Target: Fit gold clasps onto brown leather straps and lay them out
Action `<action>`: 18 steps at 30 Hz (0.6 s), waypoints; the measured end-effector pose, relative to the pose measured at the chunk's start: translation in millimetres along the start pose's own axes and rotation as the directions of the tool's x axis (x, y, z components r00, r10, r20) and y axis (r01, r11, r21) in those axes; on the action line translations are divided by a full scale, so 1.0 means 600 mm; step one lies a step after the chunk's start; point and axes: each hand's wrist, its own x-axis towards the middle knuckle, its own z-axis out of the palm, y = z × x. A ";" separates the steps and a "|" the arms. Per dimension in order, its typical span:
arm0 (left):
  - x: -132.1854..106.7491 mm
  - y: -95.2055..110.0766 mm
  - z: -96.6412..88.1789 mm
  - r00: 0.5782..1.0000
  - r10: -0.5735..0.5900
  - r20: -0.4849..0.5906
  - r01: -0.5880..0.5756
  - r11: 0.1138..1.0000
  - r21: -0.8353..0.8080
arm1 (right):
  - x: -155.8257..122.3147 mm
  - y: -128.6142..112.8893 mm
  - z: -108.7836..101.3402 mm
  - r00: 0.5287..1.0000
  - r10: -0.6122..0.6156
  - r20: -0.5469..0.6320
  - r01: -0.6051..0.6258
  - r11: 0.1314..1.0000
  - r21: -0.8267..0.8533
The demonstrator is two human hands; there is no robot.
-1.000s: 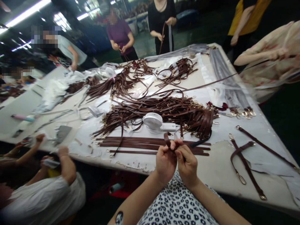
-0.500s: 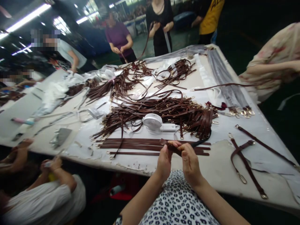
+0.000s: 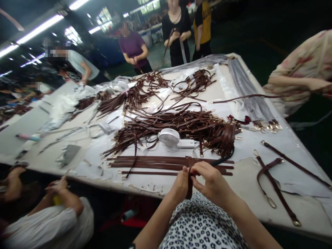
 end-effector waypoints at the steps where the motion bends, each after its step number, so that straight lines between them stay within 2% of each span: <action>1: -0.001 0.001 -0.002 0.999 0.036 0.037 -0.040 0.993 0.115 | 0.000 0.000 -0.004 0.998 0.024 0.060 -0.023 1.000 -0.014; 3: -0.002 0.003 -0.008 0.992 0.050 0.115 -0.081 0.955 0.286 | 0.001 0.002 -0.010 0.984 0.068 0.163 -0.066 0.998 -0.015; 6: -0.002 0.010 -0.024 0.984 -0.019 0.176 -0.055 0.911 0.408 | 0.001 0.005 -0.014 0.963 0.084 0.257 -0.085 0.996 -0.007; 8: -0.004 0.021 -0.038 0.963 -0.039 0.266 -0.088 0.888 0.452 | 0.003 0.007 -0.013 0.964 0.079 0.253 -0.071 0.997 -0.041; 11: -0.008 0.042 -0.059 0.912 -0.016 0.410 -0.192 0.867 0.460 | 0.006 0.016 -0.011 0.982 0.094 0.165 -0.079 0.993 -0.092; 13: -0.010 0.053 -0.069 0.915 -0.001 0.404 -0.218 0.842 0.494 | 0.008 0.029 -0.013 0.986 0.129 0.108 -0.118 0.988 -0.096; 18: -0.006 0.060 -0.077 0.969 -0.056 0.239 -0.119 0.748 0.653 | 0.016 0.071 -0.038 0.966 0.257 -0.030 -0.259 0.955 -0.142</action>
